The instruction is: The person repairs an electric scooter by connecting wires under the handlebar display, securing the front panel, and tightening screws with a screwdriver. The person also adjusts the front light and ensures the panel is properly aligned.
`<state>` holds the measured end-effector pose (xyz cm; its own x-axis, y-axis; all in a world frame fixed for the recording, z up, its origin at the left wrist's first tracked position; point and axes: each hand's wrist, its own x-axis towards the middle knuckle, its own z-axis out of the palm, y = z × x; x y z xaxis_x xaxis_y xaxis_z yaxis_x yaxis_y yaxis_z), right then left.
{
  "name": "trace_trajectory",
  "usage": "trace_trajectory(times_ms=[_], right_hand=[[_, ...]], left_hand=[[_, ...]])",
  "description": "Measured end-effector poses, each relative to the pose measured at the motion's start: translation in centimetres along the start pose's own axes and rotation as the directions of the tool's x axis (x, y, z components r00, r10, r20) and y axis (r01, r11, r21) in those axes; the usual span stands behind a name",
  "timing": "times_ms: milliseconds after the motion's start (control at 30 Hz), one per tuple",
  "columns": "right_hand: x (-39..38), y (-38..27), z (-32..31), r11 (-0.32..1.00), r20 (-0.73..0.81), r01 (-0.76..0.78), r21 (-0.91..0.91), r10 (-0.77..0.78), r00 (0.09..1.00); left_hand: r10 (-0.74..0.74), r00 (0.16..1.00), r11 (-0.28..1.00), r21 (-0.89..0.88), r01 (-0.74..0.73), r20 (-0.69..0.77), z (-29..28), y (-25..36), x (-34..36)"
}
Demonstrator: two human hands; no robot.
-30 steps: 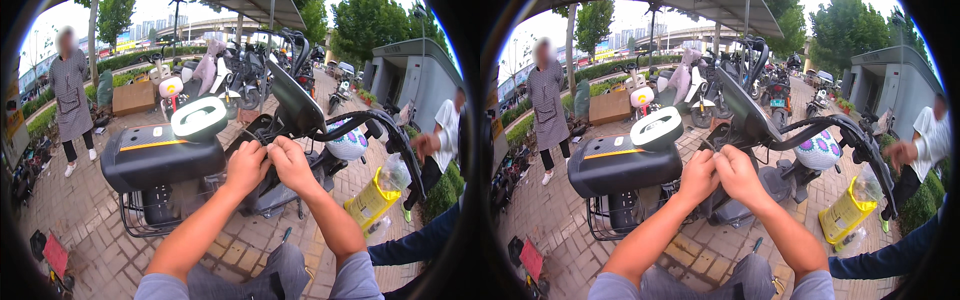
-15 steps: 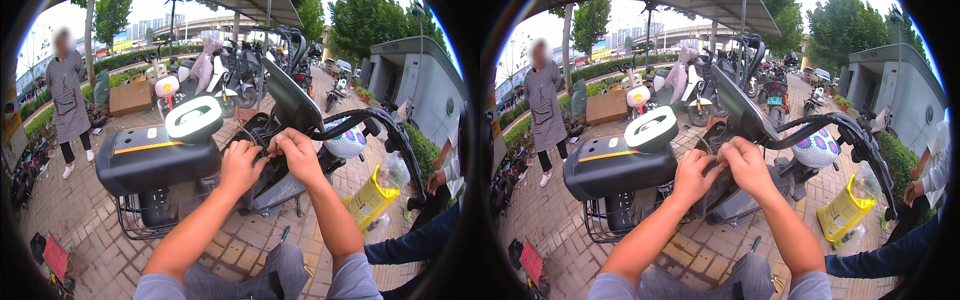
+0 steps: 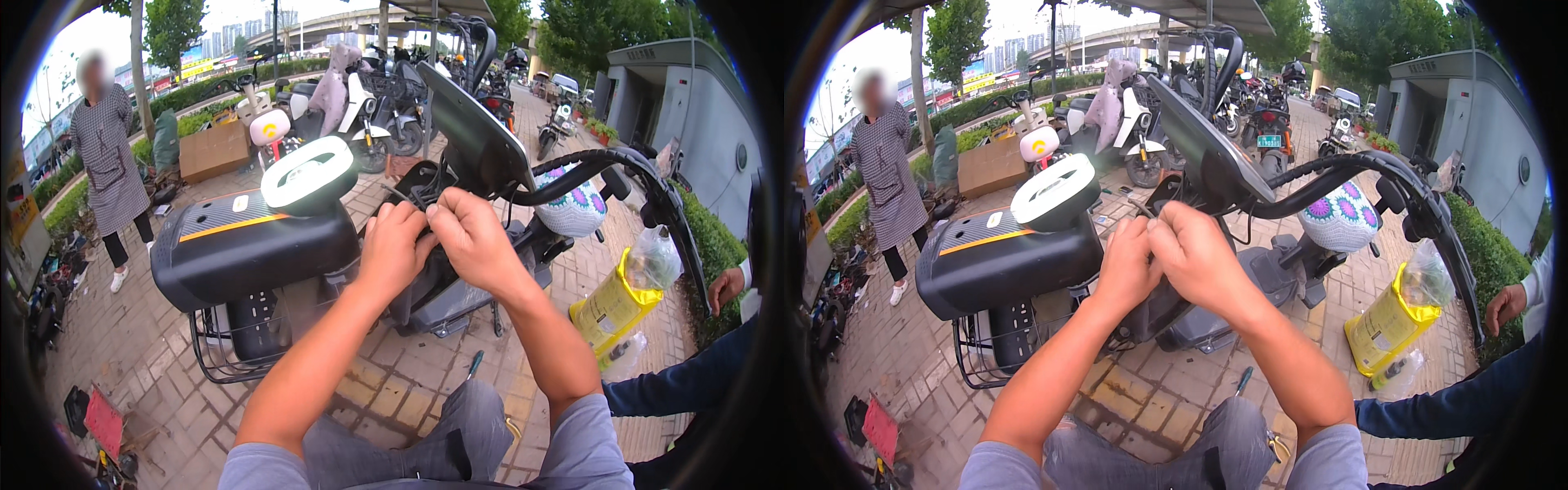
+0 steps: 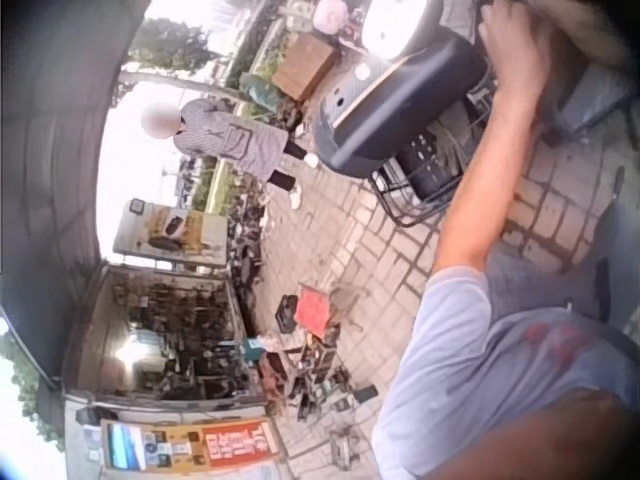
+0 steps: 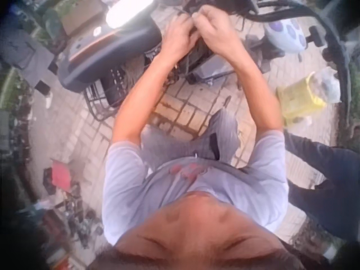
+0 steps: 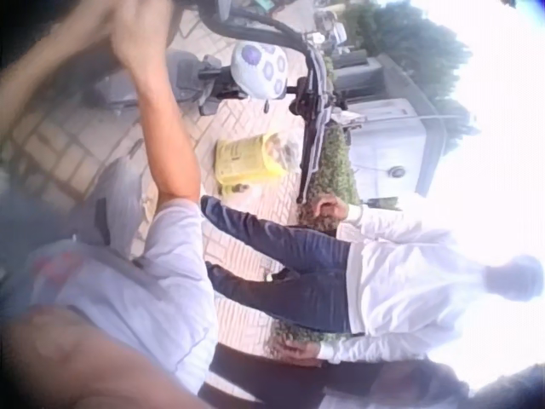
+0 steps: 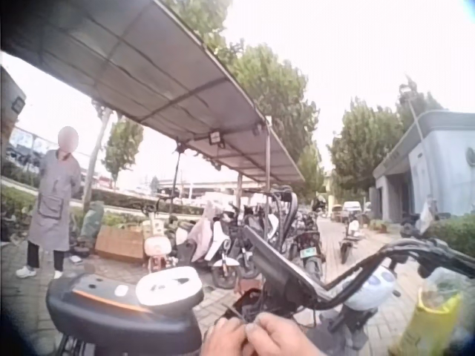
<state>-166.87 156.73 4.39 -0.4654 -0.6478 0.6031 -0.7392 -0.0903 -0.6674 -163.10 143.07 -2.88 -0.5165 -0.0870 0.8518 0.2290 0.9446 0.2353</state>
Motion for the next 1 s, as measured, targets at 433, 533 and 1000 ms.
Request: trace_trajectory(times_ms=[433, 533, 1000], right_hand=[[-5.1, 0.8, -0.7, 0.908, -0.194, 0.311, -0.28, -0.37, 0.908], [-10.3, 2.3, -0.2, 0.895, -0.204, 0.25, -0.369, -0.34, 0.918], [-9.8, 7.9, 6.2, 0.938, -0.004, -0.235, 0.254, 0.244, 0.97]], left_hand=[[-0.005, 0.999, 0.998, 0.066, 0.007, -0.035, -2.1, 1.5, -0.6], [-0.109, 0.994, 0.994, -0.016, 0.109, 0.019, -4.5, 3.1, -2.6], [-0.115, 0.828, 0.956, 0.289, -0.058, 0.548, -2.7, 4.3, -8.4]])
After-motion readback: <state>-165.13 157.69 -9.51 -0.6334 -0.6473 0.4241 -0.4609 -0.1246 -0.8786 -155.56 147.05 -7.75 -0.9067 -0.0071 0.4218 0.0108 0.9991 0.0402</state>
